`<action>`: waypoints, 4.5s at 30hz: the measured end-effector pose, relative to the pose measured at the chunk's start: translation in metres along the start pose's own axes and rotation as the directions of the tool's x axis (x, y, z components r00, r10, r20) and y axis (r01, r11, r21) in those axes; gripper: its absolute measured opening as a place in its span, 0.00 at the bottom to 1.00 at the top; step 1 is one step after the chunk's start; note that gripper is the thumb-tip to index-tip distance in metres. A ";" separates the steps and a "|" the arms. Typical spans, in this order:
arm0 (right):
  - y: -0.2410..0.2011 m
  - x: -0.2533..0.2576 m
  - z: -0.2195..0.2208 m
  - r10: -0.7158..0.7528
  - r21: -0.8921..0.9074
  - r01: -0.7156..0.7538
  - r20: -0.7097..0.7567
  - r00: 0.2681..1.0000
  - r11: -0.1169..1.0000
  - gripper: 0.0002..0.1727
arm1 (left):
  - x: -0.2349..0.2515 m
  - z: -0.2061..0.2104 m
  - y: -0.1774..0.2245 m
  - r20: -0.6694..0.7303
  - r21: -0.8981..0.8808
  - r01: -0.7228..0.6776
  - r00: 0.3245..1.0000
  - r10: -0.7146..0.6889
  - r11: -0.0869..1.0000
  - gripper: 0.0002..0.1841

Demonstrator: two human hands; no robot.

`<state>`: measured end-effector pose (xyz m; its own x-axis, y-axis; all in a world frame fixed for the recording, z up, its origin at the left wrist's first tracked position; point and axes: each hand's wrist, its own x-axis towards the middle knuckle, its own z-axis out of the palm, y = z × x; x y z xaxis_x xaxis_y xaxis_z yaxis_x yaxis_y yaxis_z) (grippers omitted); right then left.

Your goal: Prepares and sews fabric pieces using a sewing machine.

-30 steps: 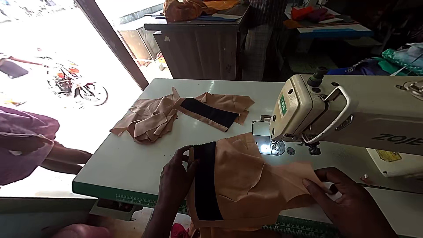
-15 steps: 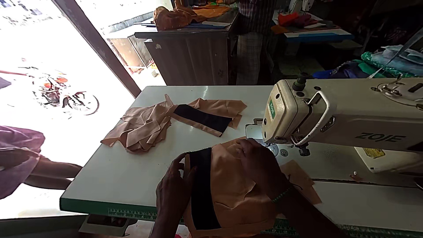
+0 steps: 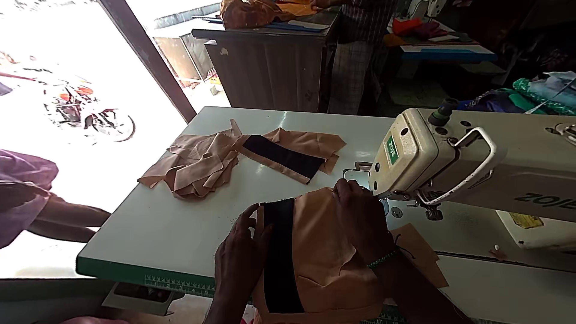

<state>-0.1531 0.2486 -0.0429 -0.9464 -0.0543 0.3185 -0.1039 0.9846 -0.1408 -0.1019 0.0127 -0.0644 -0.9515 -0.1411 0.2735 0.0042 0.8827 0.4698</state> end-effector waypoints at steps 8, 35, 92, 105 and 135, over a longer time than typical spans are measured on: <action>-0.017 -0.016 -0.008 -0.094 0.111 0.093 0.008 0.996 0.990 0.13 | -0.001 0.000 0.000 -0.003 -0.013 0.009 1.000 -0.010 1.000 0.30; -0.001 -0.080 0.018 -0.119 0.151 0.115 0.017 0.993 0.982 0.37 | 0.016 -0.021 0.007 0.251 -0.297 0.267 0.948 -0.195 0.917 0.14; -0.008 -0.062 0.004 -0.162 0.176 0.104 0.359 0.919 0.979 0.53 | 0.007 -0.004 0.020 0.047 -0.048 0.178 0.983 -0.176 0.983 0.27; 0.003 -0.064 0.020 -0.188 0.093 0.171 0.218 0.958 0.981 0.48 | -0.021 0.017 0.065 0.362 -0.010 -0.275 0.895 0.260 0.961 0.26; -0.002 -0.072 0.017 -0.140 0.056 0.131 0.209 0.968 0.990 0.53 | 0.014 0.003 0.014 0.027 -0.301 0.168 0.985 -0.168 0.939 0.26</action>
<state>-0.0897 0.2481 -0.0811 -0.9652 -0.2255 0.1323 -0.2444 0.9579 -0.1504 -0.1159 0.0240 -0.0565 -0.9467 -0.2749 0.1676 -0.0637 0.6702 0.7395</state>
